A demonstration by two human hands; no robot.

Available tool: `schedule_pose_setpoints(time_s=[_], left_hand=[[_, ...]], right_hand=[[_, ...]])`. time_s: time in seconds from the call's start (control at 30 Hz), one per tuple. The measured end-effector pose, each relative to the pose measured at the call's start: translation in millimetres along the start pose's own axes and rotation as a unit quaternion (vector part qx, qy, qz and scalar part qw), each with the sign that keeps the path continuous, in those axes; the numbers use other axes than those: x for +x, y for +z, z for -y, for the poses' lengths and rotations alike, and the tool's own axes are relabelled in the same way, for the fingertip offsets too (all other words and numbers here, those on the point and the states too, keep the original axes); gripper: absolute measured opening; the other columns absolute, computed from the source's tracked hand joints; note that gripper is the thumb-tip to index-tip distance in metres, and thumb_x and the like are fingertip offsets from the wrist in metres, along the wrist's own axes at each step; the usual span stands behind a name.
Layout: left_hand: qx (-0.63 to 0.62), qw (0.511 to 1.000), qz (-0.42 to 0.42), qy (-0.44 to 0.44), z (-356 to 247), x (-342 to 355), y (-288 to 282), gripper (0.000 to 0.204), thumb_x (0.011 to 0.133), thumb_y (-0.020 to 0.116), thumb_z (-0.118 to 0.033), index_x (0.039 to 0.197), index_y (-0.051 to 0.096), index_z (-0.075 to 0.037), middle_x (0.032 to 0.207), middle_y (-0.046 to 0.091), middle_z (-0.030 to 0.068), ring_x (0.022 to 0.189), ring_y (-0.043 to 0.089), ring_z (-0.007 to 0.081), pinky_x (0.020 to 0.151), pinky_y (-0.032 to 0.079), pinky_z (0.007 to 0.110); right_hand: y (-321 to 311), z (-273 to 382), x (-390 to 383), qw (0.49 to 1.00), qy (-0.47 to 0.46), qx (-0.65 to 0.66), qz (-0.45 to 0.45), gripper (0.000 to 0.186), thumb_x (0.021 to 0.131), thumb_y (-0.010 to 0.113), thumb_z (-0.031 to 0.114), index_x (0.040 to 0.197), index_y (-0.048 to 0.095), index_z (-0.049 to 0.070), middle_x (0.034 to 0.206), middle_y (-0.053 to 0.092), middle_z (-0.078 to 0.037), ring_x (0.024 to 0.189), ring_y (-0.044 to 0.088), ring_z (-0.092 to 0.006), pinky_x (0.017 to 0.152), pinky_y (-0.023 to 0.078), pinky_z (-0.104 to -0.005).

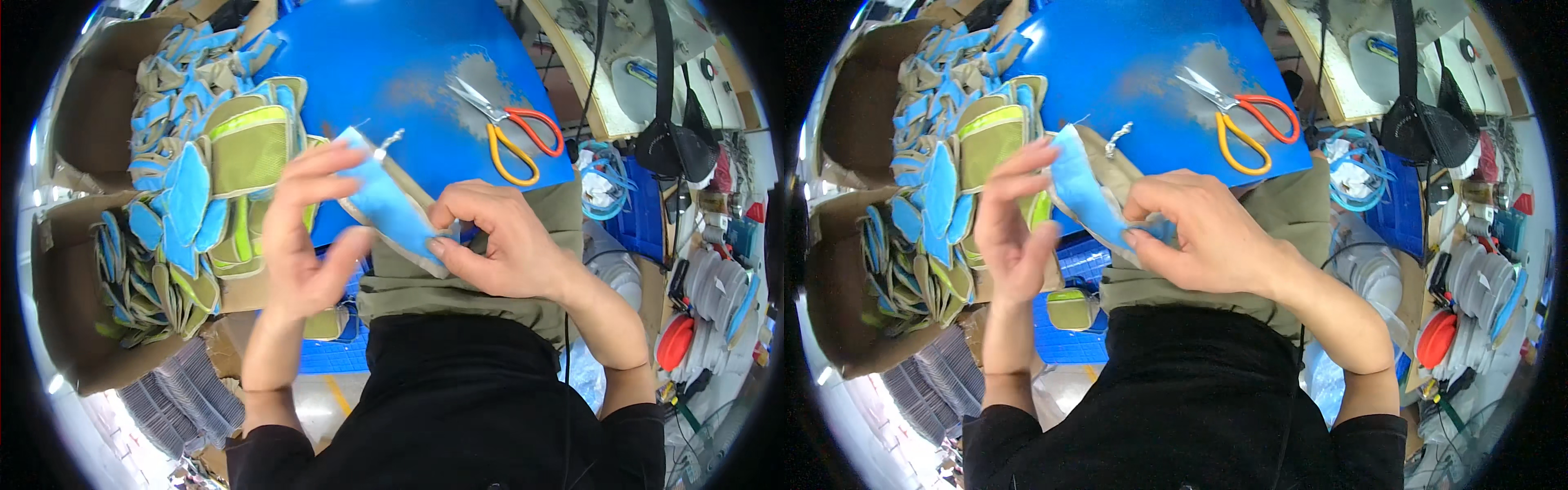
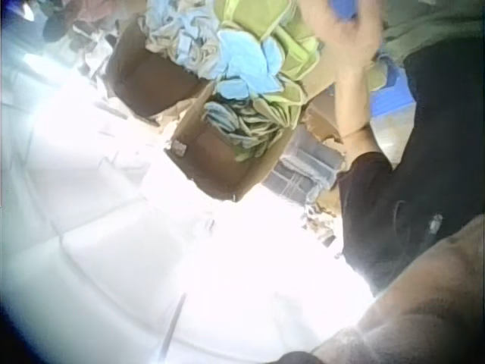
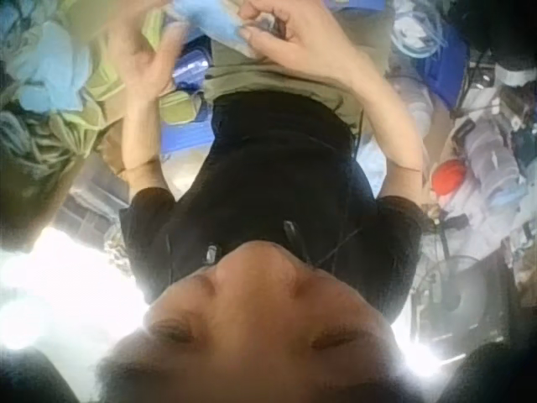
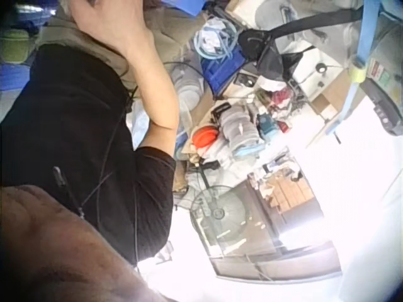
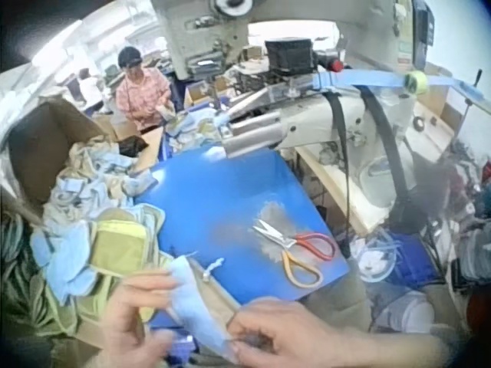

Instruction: The person sews blue and beige fabric pieces using a sewing machine, then trims excess thread with scissors. They repeatedly pick up fabric pieces from a box, align them, sew them, and place the finished items into a pile.

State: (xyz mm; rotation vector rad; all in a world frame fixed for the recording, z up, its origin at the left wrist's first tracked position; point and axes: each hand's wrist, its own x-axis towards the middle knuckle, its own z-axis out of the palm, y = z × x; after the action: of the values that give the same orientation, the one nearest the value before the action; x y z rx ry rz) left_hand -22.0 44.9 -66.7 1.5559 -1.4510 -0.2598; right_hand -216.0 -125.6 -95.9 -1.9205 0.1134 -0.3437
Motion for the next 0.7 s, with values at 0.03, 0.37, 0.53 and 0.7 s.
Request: schedule_pose_setpoints(time_s=[0.03,0.37,0.53,0.7], left_hand=[[0.088,0.989,0.113,0.046,-9,30,-6,0.041,0.08,0.077,-0.008,0.119,0.063,-0.006,0.132,0.068,0.0152,0.133,0.058,0.0369,0.119,0.033,0.054],[0.005,0.938,0.335,-0.084,7,48,-1,0.031,0.076,0.083,-0.006,0.1,0.063,-0.006,0.096,0.068,0.0083,0.091,0.067,0.0263,0.087,0.05,0.04],[-0.032,0.957,0.286,-0.033,15,43,7,0.024,0.076,0.083,-0.003,0.09,0.065,-0.005,0.091,0.066,0.008,0.085,0.064,0.0243,0.076,0.049,0.035],[-0.044,0.966,0.25,-0.056,12,40,10,0.019,0.075,0.083,-0.003,0.083,0.066,-0.005,0.089,0.067,0.0084,0.084,0.066,0.0233,0.076,0.05,0.034]], right_hand=[[1,-2,1,1.0,0.01,0.014,-0.011,0.012,0.085,0.07,0.01,0.089,0.06,0.004,0.082,0.065,-0.013,0.076,0.066,-0.03,0.067,0.049,-0.04],[1,-4,-2,0.995,0.076,0.071,-0.003,0.016,0.087,0.07,0.015,0.09,0.064,0.0,0.072,0.061,-0.015,0.06,0.058,-0.0284,0.056,0.044,-0.0386],[-2,-7,-4,0.996,0.065,0.053,-0.018,0.019,0.088,0.07,0.016,0.092,0.065,-0.001,0.076,0.064,-0.017,0.065,0.061,-0.0313,0.06,0.046,-0.0408],[-2,-7,2,0.996,0.068,0.05,-0.016,0.02,0.088,0.071,0.017,0.093,0.065,-0.002,0.081,0.066,-0.019,0.072,0.065,-0.0336,0.064,0.048,-0.0422]])
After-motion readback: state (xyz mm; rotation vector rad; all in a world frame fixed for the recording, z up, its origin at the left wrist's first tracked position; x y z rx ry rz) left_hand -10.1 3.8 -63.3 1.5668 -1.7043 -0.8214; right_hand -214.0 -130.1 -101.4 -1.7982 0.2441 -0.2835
